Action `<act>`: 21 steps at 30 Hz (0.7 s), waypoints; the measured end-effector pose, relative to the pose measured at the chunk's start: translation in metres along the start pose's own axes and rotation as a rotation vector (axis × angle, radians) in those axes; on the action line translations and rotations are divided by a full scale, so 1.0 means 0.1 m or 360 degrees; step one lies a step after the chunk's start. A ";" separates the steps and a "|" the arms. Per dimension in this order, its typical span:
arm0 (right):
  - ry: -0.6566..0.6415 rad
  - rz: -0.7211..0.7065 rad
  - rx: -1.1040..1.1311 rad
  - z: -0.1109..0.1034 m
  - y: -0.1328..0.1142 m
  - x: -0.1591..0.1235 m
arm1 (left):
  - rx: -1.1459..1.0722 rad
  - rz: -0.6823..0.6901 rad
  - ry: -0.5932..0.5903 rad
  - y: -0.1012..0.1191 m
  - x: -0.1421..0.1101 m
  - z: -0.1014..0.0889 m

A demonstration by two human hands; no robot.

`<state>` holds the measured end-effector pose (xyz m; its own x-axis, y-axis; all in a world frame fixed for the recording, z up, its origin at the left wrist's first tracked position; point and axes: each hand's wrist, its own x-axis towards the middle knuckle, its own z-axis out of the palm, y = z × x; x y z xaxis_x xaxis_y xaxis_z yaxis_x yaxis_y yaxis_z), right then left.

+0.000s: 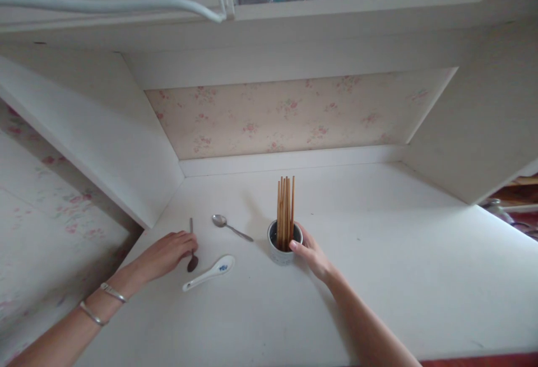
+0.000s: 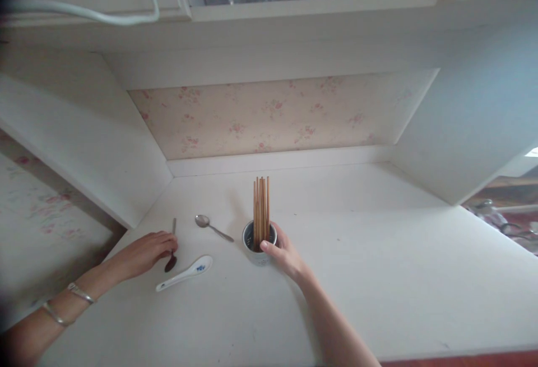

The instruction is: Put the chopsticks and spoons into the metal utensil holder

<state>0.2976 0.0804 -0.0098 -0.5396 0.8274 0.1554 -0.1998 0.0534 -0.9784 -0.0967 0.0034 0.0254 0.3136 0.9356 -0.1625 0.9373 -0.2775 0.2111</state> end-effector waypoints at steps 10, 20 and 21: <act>-0.0017 -0.0039 -0.0051 -0.02 0.01 0.00 | -0.0022 -0.0161 0.0373 -0.08 0.04 -0.26; 0.0014 -0.0068 0.0023 0.02 0.01 0.01 | -0.1687 -0.0161 0.1350 1.48 0.38 -1.01; 0.0016 -0.0073 0.0012 0.02 0.01 0.01 | -0.1876 -0.0129 0.1334 1.60 0.47 -0.98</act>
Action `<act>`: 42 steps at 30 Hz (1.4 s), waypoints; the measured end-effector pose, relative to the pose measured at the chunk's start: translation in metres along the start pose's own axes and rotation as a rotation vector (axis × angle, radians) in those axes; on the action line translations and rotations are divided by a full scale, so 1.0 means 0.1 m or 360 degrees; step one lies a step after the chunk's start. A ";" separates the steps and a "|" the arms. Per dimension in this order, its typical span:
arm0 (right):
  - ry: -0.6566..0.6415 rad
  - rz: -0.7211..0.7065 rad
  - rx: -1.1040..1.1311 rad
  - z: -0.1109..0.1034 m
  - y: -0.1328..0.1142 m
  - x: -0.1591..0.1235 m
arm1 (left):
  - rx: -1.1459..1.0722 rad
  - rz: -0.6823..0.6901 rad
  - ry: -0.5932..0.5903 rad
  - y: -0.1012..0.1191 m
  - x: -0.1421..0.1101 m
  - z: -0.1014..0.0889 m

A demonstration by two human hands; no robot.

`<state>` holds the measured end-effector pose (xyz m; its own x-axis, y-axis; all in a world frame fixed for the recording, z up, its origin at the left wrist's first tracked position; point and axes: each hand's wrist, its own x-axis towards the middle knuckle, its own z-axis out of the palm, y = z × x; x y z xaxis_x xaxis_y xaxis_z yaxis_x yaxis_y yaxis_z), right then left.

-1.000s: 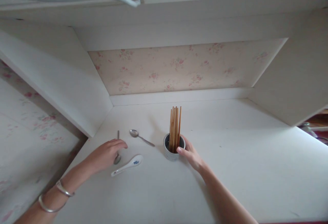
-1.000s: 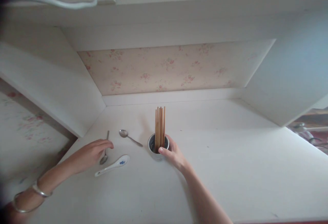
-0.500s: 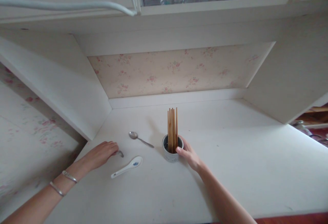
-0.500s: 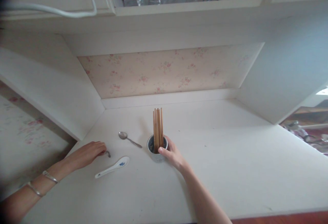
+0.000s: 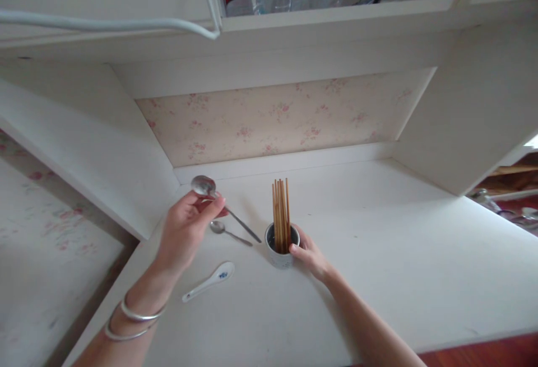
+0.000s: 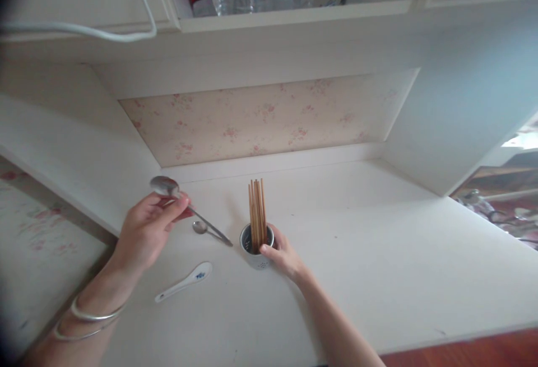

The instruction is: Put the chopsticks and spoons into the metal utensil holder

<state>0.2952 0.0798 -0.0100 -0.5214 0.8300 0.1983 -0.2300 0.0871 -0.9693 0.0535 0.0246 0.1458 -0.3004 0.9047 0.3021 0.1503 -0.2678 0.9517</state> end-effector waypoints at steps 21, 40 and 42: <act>-0.0056 -0.0022 0.0105 -0.03 0.04 0.03 | -0.0148 -0.0527 -0.0247 -1.16 -0.34 0.82; 0.1185 -0.0781 -0.0901 0.35 -0.16 -0.08 | -0.0476 -0.0254 -0.0583 -1.33 -0.63 0.97; 0.0939 -0.0853 -0.1239 0.65 -0.38 -0.01 | -0.0448 -0.0275 -0.0515 -1.38 -0.64 0.98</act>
<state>0.2513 0.0401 0.0359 0.0107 0.6950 0.7189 0.3776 0.6629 -0.6465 0.1444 0.0359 -0.0099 0.0174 0.9889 0.1474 -0.1513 -0.1431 0.9781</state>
